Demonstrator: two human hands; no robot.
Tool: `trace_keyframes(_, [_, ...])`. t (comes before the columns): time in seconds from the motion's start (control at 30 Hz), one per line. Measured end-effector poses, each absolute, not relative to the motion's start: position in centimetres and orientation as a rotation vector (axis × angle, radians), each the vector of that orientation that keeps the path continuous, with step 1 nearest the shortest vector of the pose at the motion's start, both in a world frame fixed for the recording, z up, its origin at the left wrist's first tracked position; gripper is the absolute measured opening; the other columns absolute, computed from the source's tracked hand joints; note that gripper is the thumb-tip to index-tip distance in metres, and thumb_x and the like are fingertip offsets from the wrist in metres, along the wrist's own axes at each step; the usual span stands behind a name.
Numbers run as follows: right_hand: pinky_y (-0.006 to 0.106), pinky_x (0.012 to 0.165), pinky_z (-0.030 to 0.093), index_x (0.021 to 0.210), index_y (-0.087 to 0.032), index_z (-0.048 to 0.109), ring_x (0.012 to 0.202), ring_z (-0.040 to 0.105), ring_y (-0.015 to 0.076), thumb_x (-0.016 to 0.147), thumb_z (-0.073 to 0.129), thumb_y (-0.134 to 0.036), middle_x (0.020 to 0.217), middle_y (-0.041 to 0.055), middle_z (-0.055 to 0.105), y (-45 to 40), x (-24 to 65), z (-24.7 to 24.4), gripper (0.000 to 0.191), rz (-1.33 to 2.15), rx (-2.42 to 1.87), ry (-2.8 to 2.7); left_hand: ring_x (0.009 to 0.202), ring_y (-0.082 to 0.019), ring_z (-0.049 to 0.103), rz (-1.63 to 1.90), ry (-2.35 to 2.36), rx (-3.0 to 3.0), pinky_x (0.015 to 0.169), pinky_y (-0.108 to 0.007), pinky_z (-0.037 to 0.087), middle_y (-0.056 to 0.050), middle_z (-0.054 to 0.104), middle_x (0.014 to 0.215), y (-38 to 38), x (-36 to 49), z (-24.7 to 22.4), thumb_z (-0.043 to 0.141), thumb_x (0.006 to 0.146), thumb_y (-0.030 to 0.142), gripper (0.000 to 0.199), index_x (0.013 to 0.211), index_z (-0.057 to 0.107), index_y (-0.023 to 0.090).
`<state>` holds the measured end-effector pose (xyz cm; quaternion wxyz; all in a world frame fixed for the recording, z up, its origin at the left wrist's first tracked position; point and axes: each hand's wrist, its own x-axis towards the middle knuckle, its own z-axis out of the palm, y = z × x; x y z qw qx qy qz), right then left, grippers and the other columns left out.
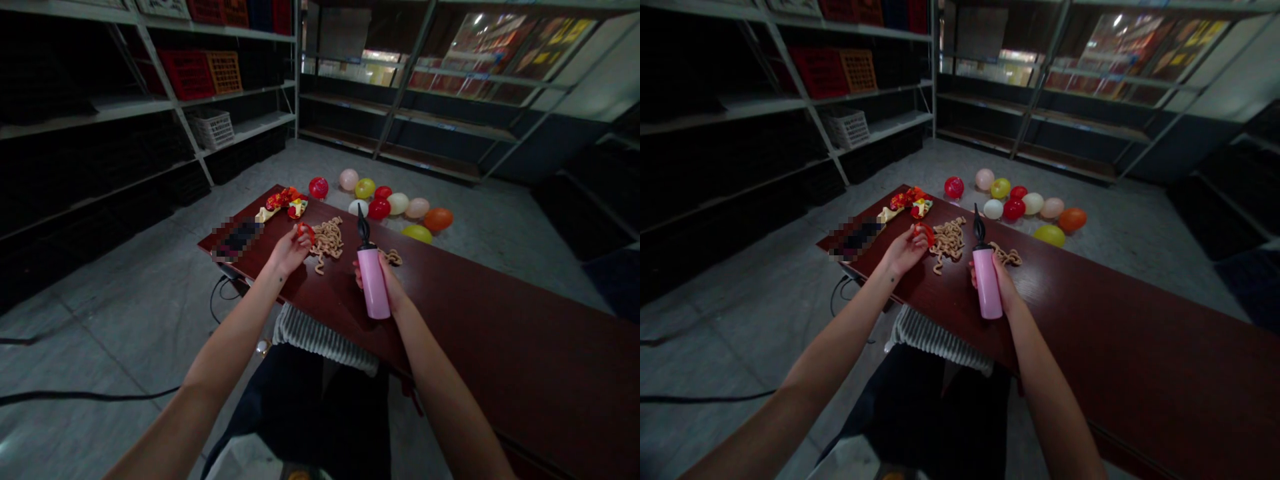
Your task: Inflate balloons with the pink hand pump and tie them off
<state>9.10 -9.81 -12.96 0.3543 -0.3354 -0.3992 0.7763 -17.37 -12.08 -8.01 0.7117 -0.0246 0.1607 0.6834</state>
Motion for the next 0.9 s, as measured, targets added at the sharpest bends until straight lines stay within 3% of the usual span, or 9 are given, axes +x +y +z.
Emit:
trace_keyframes(0.13, [0.022, 0.053, 0.053, 0.097, -0.016, 0.071, 0.060, 0.063, 0.0130, 0.091, 0.055, -0.072, 0.073, 0.0038, 0.069, -9.8, 8.9, -12.9, 0.058, 1.999, -0.870, -0.995, 0.085, -0.012, 0.072, 1.575, 0.348, -0.001, 0.070, -0.018, 0.059, -0.010, 0.071, 0.098, -12.4, -15.8, -7.2, 0.030, 0.105, 0.004, 0.039, 0.121, 0.064, 0.014])
trace_keyframes(0.23, [0.021, 0.053, 0.053, 0.097, -0.016, 0.071, 0.059, 0.062, 0.0126, 0.092, 0.054, -0.072, 0.071, 0.0036, 0.068, -9.7, 8.7, -12.8, 0.059, 1.991, -0.853, -0.981, 0.108, -0.017, 0.072, 1.601, 0.461, 0.121, 0.082, -0.022, 0.061, -0.010, 0.072, 0.115, -12.5, -14.5, -6.6, 0.035, 0.106, 0.007, 0.039, 0.129, 0.065, 0.019])
trace_keyframes(0.33, [0.022, 0.054, 0.054, 0.097, -0.016, 0.070, 0.060, 0.063, 0.0130, 0.092, 0.054, -0.072, 0.073, 0.0040, 0.068, -9.6, 8.7, -12.5, 0.058, 2.007, -0.848, -0.959, 0.119, -0.019, 0.068, 1.607, 0.535, 0.246, 0.086, -0.024, 0.061, -0.009, 0.072, 0.121, -12.3, -13.4, -5.6, 0.038, 0.107, 0.012, 0.036, 0.125, 0.068, 0.021])
trace_keyframes(0.43, [0.023, 0.055, 0.055, 0.101, -0.016, 0.070, 0.061, 0.064, 0.0133, 0.094, 0.053, -0.069, 0.073, 0.0042, 0.069, -9.6, 9.5, -12.0, 0.056, 2.050, -0.869, -0.954, 0.119, -0.019, 0.067, 1.592, 0.543, 0.306, 0.088, -0.024, 0.061, -0.008, 0.072, 0.124, -11.5, -12.7, -4.4, 0.040, 0.108, 0.013, 0.033, 0.122, 0.069, 0.020])
trace_keyframes(0.63, [0.024, 0.060, 0.057, 0.109, -0.019, 0.070, 0.070, 0.067, 0.0139, 0.094, 0.060, -0.062, 0.088, 0.0059, 0.074, -10.8, 13.5, -11.8, 0.047, 2.082, -0.924, -0.940, 0.126, -0.019, 0.063, 1.567, 0.456, 0.409, 0.099, -0.026, 0.057, -0.011, 0.071, 0.126, -8.6, -11.4, -4.3, 0.041, 0.102, 0.000, 0.044, 0.135, 0.064, 0.018])
trace_keyframes(0.8, [0.021, 0.054, 0.049, 0.099, -0.016, 0.071, 0.062, 0.059, 0.0120, 0.085, 0.064, -0.073, 0.074, 0.0033, 0.067, -11.7, 15.5, -12.6, 0.060, 2.108, -0.764, -0.959, 0.117, -0.017, 0.069, 1.596, 0.538, 0.489, 0.098, -0.028, 0.055, -0.010, 0.069, 0.133, -5.5, -9.6, -5.5, 0.049, 0.106, 0.021, 0.026, 0.122, 0.069, 0.020])
trace_keyframes(0.9, [0.021, 0.054, 0.047, 0.101, -0.016, 0.071, 0.063, 0.057, 0.0120, 0.085, 0.066, -0.070, 0.076, 0.0029, 0.066, -12.1, 15.4, -12.8, 0.056, 2.096, -0.654, -0.973, 0.105, -0.015, 0.073, 1.551, 0.576, 0.531, 0.094, -0.028, 0.054, -0.009, 0.072, 0.126, -3.7, -8.2, -5.9, 0.054, 0.103, 0.020, 0.020, 0.115, 0.071, 0.020])
